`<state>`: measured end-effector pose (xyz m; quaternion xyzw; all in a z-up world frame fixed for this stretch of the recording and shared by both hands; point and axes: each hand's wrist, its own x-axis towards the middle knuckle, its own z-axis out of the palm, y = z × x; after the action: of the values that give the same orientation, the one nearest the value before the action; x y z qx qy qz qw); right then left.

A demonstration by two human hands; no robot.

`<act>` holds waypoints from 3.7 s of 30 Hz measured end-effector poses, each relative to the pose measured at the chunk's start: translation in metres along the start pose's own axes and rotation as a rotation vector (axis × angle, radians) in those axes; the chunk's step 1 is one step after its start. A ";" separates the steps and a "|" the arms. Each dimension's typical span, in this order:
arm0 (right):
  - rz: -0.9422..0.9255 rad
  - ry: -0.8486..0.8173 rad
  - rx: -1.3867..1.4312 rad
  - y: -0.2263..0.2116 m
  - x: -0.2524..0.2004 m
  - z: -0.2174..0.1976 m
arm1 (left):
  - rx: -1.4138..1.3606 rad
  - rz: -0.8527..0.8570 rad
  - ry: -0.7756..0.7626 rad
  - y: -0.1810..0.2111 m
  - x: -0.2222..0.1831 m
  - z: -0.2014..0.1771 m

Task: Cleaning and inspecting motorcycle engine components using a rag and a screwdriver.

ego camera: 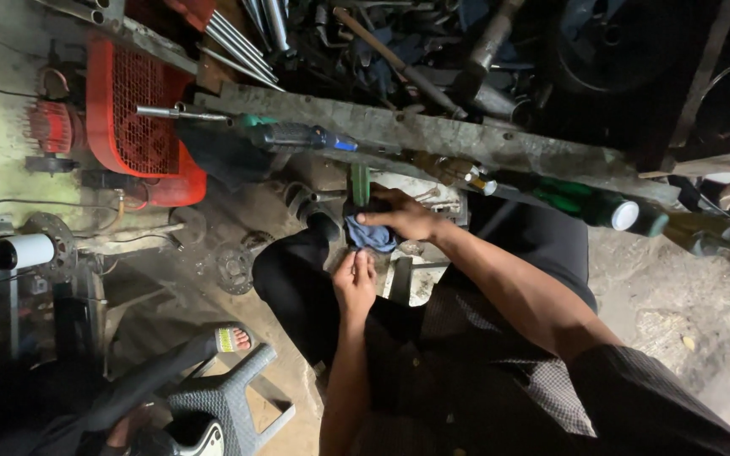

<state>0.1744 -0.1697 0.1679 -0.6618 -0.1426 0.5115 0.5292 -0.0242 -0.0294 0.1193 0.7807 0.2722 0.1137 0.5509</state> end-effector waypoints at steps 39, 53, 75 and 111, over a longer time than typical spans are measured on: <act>-0.137 0.025 0.130 0.032 0.027 0.022 | -1.170 -0.573 -0.550 -0.010 0.009 -0.014; -0.520 0.411 0.050 0.006 0.011 0.026 | -0.730 -0.462 -0.253 0.009 0.016 -0.009; -0.266 0.272 0.825 0.053 0.034 0.048 | 0.155 -0.211 -0.308 0.066 -0.018 -0.020; -0.070 0.042 1.131 0.057 0.035 0.071 | 0.118 0.006 -0.056 0.083 -0.049 -0.021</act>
<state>0.1106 -0.1282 0.1070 -0.2804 0.1421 0.4772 0.8206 -0.0492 -0.0599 0.2096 0.8157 0.2604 0.0774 0.5108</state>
